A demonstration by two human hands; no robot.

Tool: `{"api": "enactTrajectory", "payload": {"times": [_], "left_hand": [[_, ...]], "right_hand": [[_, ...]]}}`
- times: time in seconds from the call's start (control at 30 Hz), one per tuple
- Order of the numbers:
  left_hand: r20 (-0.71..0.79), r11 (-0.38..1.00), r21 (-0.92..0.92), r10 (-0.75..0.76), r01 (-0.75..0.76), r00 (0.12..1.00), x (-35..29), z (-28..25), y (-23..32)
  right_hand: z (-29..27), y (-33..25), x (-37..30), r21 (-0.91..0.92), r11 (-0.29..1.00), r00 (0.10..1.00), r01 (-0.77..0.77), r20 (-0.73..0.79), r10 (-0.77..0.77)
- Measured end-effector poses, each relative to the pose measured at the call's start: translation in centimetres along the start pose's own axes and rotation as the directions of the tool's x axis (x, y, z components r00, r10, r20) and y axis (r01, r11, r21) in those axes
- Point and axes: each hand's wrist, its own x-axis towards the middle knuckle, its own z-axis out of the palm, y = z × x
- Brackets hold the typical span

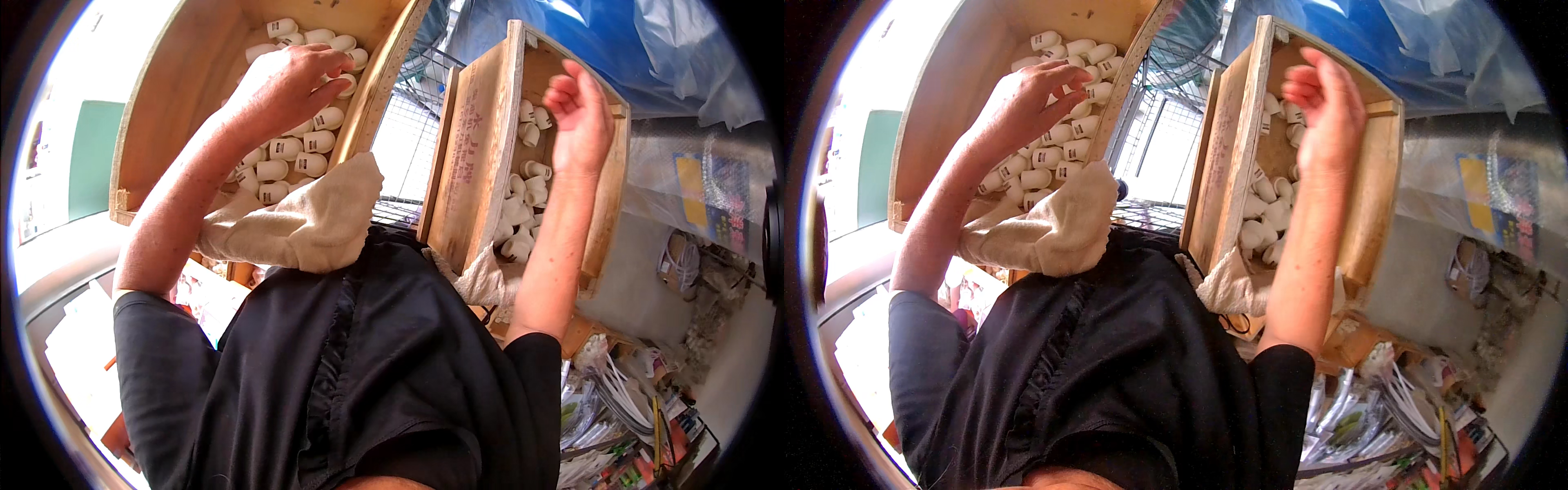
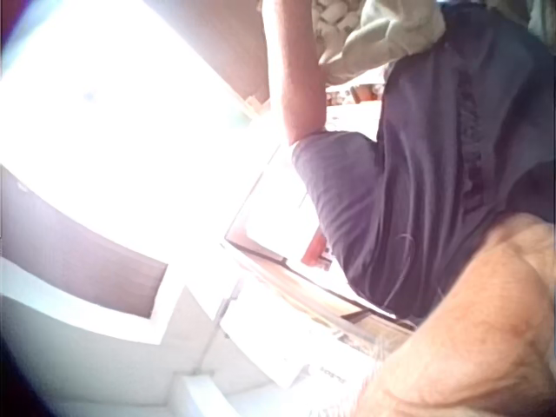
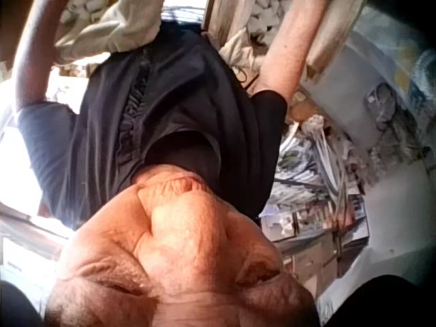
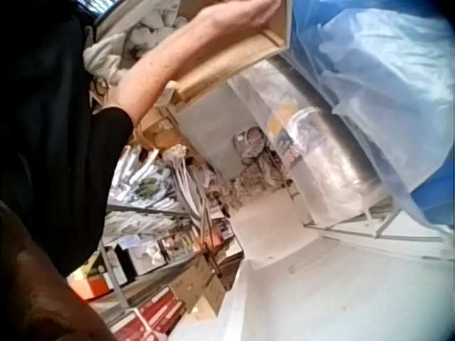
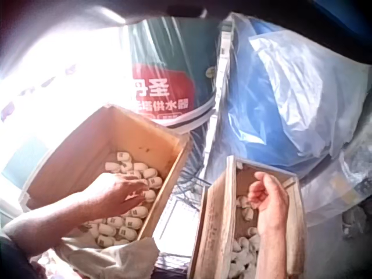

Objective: The person transfers small white capsule-shaped objects from a large wooden crate into a smaller wooden crate. They pick up the capsules one by one with their right hand and place them into the smaller container, which is lined with a cloth. The process is repetitive and continues throughout the video.

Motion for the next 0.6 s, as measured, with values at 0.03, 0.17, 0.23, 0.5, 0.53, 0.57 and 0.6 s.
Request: {"api": "enactTrajectory", "payload": {"times": [0.03, 0.17, 0.23, 0.5, 0.53, 0.57, 0.6], "left_hand": [[0.017, 0.999, 0.026, 0.022, -0.023, 1.0, 0.1, 0.0, 0.1], [0.019, 0.992, 0.071, 0.101, -0.102, 0.995, 0.5, 0.2, 0.6], [0.021, 0.991, 0.063, 0.118, -0.119, 0.993, 0.4, 0.5, 0.8], [0.069, 0.995, 0.04, 0.088, -0.091, 0.994, 0.6, 1.2, 0.8], [0.081, 0.995, 0.044, 0.083, -0.087, 0.993, 0.7, 1.1, 0.9], [0.088, 0.996, 0.053, 0.06, -0.064, 0.994, 0.5, 1.1, 0.9], [0.071, 0.998, 0.018, 0.058, -0.059, 0.996, 0.2, 1.4, 0.7]], "right_hand": [[-1.8, 0.6, 0.9, -0.031, 0.999, 0.995, -0.016, -0.098, 0.013], [-8.5, 6.5, 3.6, -0.281, 0.942, 0.961, -0.184, -0.254, 0.112], [-11.8, 10.8, 5.5, -0.454, 0.856, 0.961, -0.246, -0.233, 0.152], [-16.6, 21.0, 9.7, -0.956, 0.293, 0.998, -0.01, 0.009, 0.063], [-16.5, 21.2, 9.6, -0.96, 0.277, 0.997, 0.03, 0.05, 0.063], [-15.1, 20.6, 9.4, -0.96, 0.265, 0.992, 0.087, 0.109, 0.067], [-12.6, 19.1, 8.7, -0.967, 0.256, 0.991, -0.015, 0.019, 0.13]]}}
